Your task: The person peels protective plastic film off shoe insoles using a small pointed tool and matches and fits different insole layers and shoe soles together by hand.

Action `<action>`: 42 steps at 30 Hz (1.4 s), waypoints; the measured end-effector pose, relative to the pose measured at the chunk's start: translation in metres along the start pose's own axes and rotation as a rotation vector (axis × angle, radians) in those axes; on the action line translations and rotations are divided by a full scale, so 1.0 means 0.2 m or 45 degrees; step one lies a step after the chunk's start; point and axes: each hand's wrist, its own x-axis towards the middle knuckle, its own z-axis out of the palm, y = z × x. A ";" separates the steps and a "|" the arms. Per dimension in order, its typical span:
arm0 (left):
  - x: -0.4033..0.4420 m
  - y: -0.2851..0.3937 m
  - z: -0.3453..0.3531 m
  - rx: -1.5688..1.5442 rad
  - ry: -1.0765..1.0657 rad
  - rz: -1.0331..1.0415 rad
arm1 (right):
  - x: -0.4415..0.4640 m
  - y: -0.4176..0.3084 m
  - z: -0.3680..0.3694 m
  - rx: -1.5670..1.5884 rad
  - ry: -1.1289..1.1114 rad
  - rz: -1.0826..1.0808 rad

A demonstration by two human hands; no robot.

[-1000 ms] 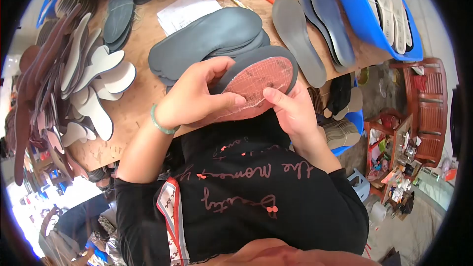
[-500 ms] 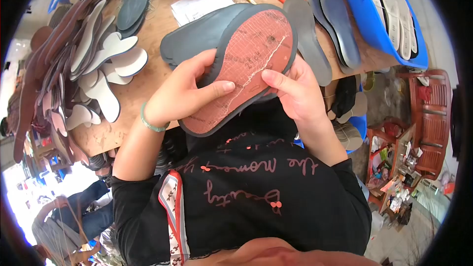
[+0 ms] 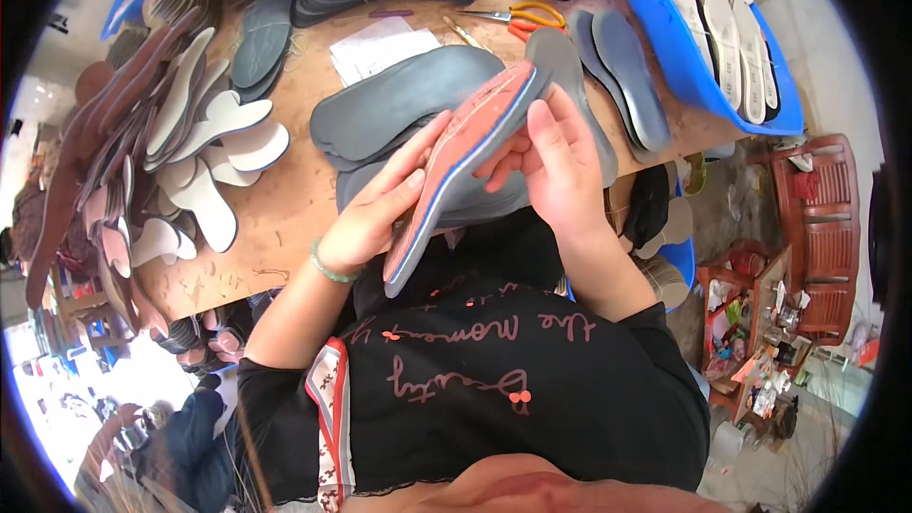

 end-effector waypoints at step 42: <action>-0.58 0.32 -0.32 0.097 1.509 0.556 | 0.00 0.15 0.11 0.187 0.047 0.024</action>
